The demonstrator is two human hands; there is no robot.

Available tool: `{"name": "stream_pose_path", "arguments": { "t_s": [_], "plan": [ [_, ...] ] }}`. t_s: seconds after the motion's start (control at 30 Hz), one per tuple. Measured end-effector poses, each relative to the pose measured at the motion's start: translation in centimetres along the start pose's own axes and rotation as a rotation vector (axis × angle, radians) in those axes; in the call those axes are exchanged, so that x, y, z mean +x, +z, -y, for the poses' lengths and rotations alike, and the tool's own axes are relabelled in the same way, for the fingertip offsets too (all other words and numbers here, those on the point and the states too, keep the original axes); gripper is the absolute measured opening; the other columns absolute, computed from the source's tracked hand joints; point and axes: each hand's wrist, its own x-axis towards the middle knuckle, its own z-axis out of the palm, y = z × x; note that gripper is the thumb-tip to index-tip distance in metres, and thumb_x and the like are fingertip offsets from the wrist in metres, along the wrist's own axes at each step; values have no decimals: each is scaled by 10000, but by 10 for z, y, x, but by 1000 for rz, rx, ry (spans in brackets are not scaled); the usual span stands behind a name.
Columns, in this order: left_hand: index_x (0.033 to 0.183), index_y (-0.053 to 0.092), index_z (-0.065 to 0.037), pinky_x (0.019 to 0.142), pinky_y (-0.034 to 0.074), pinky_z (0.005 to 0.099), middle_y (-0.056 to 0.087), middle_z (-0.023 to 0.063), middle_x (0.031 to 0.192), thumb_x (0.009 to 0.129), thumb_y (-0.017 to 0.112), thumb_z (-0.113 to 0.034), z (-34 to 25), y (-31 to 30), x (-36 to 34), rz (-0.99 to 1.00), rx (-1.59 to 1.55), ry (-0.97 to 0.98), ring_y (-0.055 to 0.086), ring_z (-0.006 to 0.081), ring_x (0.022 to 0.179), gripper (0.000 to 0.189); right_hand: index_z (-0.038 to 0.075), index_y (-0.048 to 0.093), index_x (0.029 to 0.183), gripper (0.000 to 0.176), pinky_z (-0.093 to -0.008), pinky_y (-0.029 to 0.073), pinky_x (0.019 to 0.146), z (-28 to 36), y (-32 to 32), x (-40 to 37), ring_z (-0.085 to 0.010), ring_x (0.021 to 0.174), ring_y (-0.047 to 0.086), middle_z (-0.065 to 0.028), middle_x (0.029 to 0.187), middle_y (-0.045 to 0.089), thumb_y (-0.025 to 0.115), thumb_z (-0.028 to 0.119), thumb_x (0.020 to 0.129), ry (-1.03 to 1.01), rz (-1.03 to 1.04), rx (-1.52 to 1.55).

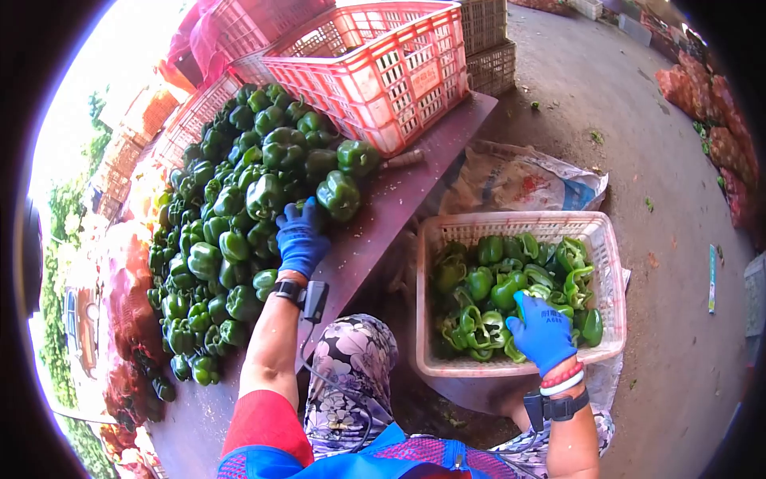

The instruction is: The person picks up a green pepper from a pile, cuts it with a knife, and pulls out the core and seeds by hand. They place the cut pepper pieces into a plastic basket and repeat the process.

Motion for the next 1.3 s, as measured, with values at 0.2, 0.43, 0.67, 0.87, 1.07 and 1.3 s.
{"name": "stream_pose_path", "arguments": {
  "t_s": [0.2, 0.43, 0.67, 0.87, 1.07, 1.3],
  "plan": [
    [1459, 453, -59, 897, 603, 463, 594, 219, 1341, 810, 698, -218, 22, -20, -54, 390, -1909, -56, 652, 382, 1145, 711, 71, 466, 1508, 660, -417, 546, 949, 46, -19, 15, -274, 1111, 671, -174, 1290, 655, 720, 254, 927, -14, 117, 816],
    [1525, 399, -80, 941, 585, 541, 538, 174, 1437, 832, 743, -253, -105, -51, -126, 1270, -1939, 144, 608, 364, 1244, 792, 84, 347, 1571, 788, -402, 456, 1099, 86, -25, 23, -240, 1305, 541, -145, 1524, 454, 763, 193, 910, -318, 73, 1160],
    [1462, 484, -70, 978, 554, 383, 616, 103, 1285, 820, 702, -113, -171, -19, -151, 1089, -1749, 119, 638, 235, 1138, 680, 111, 505, 1437, 721, -440, 467, 1078, 46, -21, 28, -363, 1240, 592, -166, 1322, 618, 801, 184, 784, -321, -194, 792],
    [1335, 597, -77, 966, 510, 306, 648, 55, 1159, 738, 665, -61, -187, 3, -166, 784, -1279, 420, 618, 164, 1067, 601, 143, 488, 1476, 776, -455, 453, 1099, 30, 0, 15, -408, 1250, 581, -188, 1338, 612, 790, 187, 763, -372, -129, 591],
    [1276, 636, -41, 1006, 481, 342, 632, 94, 1186, 677, 700, -118, -187, -18, -161, 754, -1147, 674, 625, 236, 1116, 608, 114, 632, 1251, 492, -387, 505, 1038, 35, -10, -2, -296, 1169, 648, -108, 1272, 657, 750, 106, 774, -288, -118, 831],
    [1434, 561, -11, 1105, 424, 327, 621, 88, 1355, 636, 658, -152, -179, -43, -133, 1163, -1502, 628, 589, 199, 1242, 816, 48, 607, 1246, 333, -365, 508, 1024, -11, -19, -21, -198, 1146, 639, -82, 1161, 660, 665, 119, 926, 107, 178, 1729]
  ]
}}
